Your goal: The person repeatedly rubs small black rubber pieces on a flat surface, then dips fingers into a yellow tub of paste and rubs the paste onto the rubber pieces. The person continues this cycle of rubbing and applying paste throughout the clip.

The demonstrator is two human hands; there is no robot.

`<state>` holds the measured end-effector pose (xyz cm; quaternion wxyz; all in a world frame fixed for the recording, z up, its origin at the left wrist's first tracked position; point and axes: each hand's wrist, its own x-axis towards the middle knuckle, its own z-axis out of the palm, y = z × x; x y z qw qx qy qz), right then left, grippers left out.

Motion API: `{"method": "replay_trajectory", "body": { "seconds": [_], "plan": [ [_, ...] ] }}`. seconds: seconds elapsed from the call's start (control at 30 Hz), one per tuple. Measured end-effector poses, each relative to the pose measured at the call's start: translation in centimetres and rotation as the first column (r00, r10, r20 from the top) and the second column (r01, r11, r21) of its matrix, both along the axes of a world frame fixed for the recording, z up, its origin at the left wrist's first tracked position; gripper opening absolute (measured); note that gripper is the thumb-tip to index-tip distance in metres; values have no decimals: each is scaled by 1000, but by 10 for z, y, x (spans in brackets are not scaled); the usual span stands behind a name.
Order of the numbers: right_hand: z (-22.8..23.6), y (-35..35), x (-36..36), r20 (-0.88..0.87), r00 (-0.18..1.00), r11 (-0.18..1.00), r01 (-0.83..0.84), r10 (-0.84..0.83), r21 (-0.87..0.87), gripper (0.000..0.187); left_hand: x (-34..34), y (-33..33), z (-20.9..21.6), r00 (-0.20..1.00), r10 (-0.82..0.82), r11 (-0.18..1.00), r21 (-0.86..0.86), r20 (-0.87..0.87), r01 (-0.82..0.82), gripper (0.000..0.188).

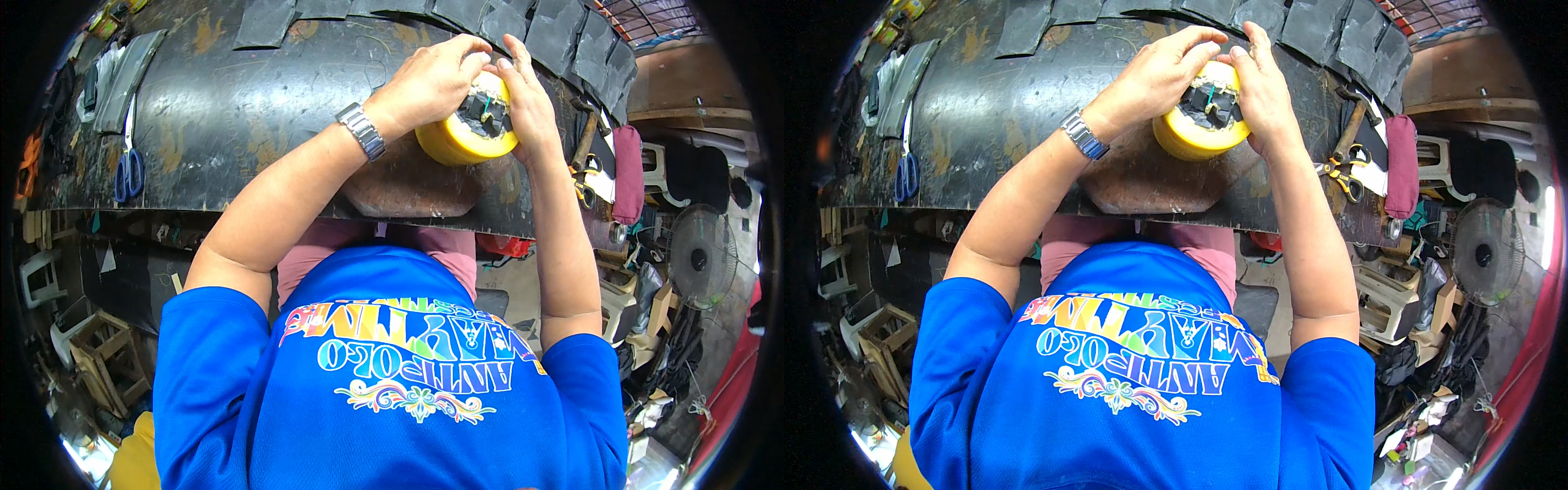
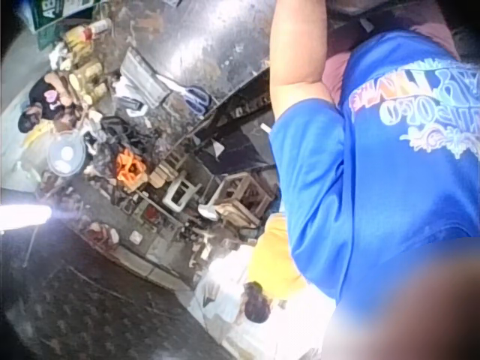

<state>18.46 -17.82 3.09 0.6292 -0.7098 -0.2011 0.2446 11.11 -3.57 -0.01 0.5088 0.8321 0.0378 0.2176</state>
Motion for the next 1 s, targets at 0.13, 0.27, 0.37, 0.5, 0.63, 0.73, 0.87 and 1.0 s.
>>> {"method": "replay_trajectory", "body": {
  "seconds": [0.13, 0.27, 0.37, 0.5, 0.63, 0.73, 0.87, 1.0],
  "plan": [
    [-9, 2, 8, 471, 881, 987, 30, 48, -156, 53, -1, 0, 4, 998, -13, 1000, -10, -62, 12, 37],
    [-18, 0, 7, 703, 711, 985, 105, 22, -138, 54, 1, 0, -3, 998, -5, 1000, -30, -55, 4, 36],
    [-20, 1, 0, 463, 882, 994, 105, -94, 2, 55, 8, 4, -11, 998, -41, 992, -118, 44, 46, 36],
    [-22, 5, -11, 100, 981, 947, 131, -167, 292, 64, 18, 7, -11, 993, -93, 913, -391, 73, 114, 45],
    [-21, 3, -15, -23, 981, 938, 192, -194, 287, 67, 3, 0, -2, 972, 215, 877, -457, 93, -151, 41],
    [-26, 3, -18, -146, 986, 906, 132, -78, 403, 65, -22, -1, 2, 935, 126, 968, -246, 331, -43, 59],
    [-32, 2, -29, -294, 953, 880, 200, -72, 431, 68, -63, -1, 1, 957, 35, 999, 28, 289, -45, 79],
    [-22, -16, -38, -238, 953, 815, -14, 186, 580, 96, -94, -15, -9, 982, 2, 993, -119, 188, 21, 104]
  ]
}}
